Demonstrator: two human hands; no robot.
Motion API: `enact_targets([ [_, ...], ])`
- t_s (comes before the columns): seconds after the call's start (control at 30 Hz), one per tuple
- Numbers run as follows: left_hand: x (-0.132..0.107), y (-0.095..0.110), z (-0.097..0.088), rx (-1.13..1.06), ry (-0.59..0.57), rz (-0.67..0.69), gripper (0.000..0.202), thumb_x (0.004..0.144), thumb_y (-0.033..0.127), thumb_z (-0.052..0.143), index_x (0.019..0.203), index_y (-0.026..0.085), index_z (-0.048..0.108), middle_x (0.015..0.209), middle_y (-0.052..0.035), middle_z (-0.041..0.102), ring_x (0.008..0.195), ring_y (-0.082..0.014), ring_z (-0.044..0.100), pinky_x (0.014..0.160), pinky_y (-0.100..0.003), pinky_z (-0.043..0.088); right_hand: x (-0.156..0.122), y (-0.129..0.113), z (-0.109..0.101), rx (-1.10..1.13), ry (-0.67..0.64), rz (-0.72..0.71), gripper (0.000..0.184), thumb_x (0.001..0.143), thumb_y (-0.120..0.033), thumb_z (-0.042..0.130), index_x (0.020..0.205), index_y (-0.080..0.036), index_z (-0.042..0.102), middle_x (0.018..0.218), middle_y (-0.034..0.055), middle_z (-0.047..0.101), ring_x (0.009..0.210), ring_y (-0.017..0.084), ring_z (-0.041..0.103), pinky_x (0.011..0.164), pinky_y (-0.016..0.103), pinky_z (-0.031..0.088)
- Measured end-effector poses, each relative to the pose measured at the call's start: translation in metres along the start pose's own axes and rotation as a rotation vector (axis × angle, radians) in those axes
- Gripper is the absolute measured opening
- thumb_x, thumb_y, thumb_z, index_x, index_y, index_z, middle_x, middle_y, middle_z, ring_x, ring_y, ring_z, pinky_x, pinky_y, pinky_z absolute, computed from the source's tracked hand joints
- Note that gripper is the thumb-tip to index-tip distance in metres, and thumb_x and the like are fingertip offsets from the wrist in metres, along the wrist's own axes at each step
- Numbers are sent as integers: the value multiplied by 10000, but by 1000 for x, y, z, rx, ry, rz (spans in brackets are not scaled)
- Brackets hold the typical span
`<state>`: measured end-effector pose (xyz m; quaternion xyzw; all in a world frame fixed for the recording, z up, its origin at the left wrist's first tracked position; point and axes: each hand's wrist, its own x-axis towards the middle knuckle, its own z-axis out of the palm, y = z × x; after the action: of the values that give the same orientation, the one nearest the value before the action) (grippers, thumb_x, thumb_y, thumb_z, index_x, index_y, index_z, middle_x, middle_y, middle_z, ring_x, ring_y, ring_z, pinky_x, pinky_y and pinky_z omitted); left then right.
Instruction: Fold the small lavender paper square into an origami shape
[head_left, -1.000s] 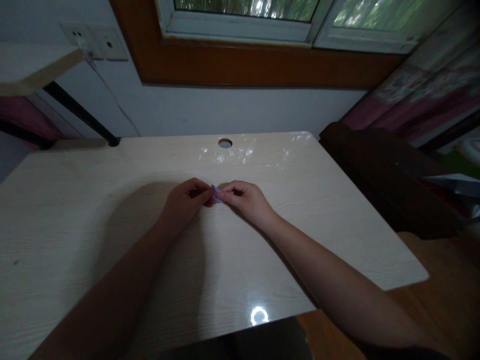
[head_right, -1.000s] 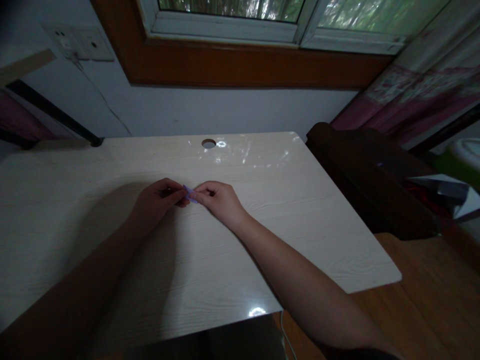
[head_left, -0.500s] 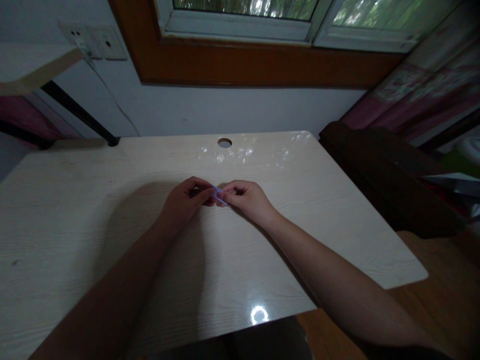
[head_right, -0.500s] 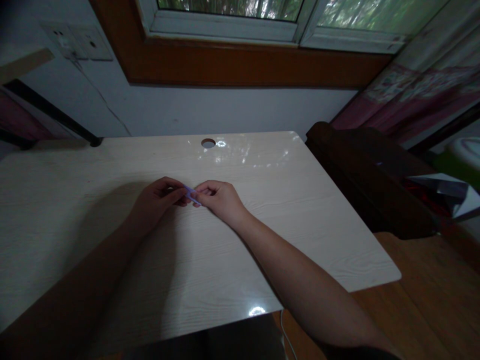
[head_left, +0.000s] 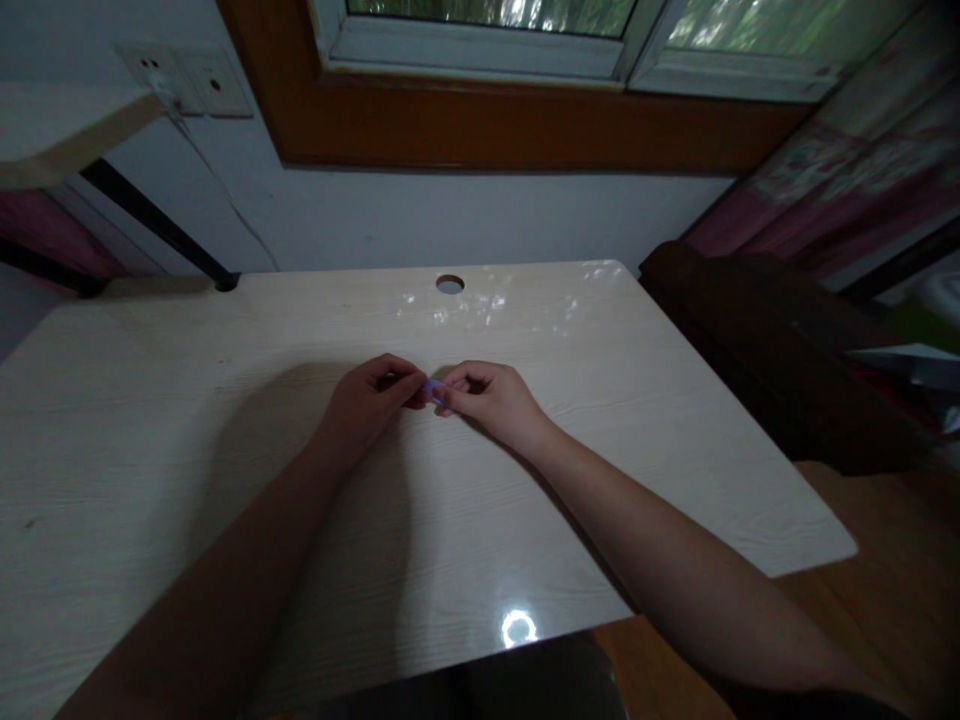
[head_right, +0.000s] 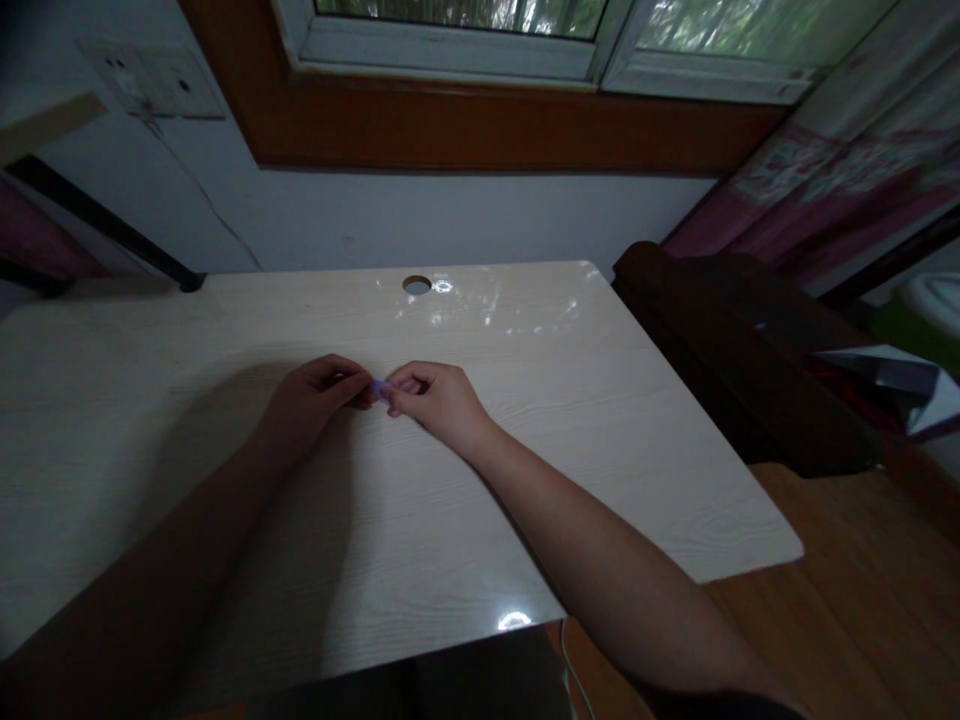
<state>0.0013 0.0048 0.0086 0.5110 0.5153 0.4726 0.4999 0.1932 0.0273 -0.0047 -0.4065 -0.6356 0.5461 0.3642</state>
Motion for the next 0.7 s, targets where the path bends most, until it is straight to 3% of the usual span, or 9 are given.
enact_targets([
  [0.43, 1, -2, 0, -13, 4, -11, 243, 816, 398, 703, 832, 158, 670, 720, -30, 730, 673, -169, 706, 707, -310, 603, 2, -3, -3, 184, 61, 101, 289, 718, -403, 788, 842, -149, 729, 666, 22, 686, 563, 111, 599, 574, 245, 477],
  [0.7, -1, -3, 1, 64, -32, 61, 263, 795, 418, 731, 849, 170, 660, 712, -29, 721, 650, -163, 690, 659, -283, 577, 1, -6, -4, 122, 34, 78, 254, 758, -377, 757, 843, -139, 729, 619, 12, 651, 546, 103, 563, 569, 247, 449],
])
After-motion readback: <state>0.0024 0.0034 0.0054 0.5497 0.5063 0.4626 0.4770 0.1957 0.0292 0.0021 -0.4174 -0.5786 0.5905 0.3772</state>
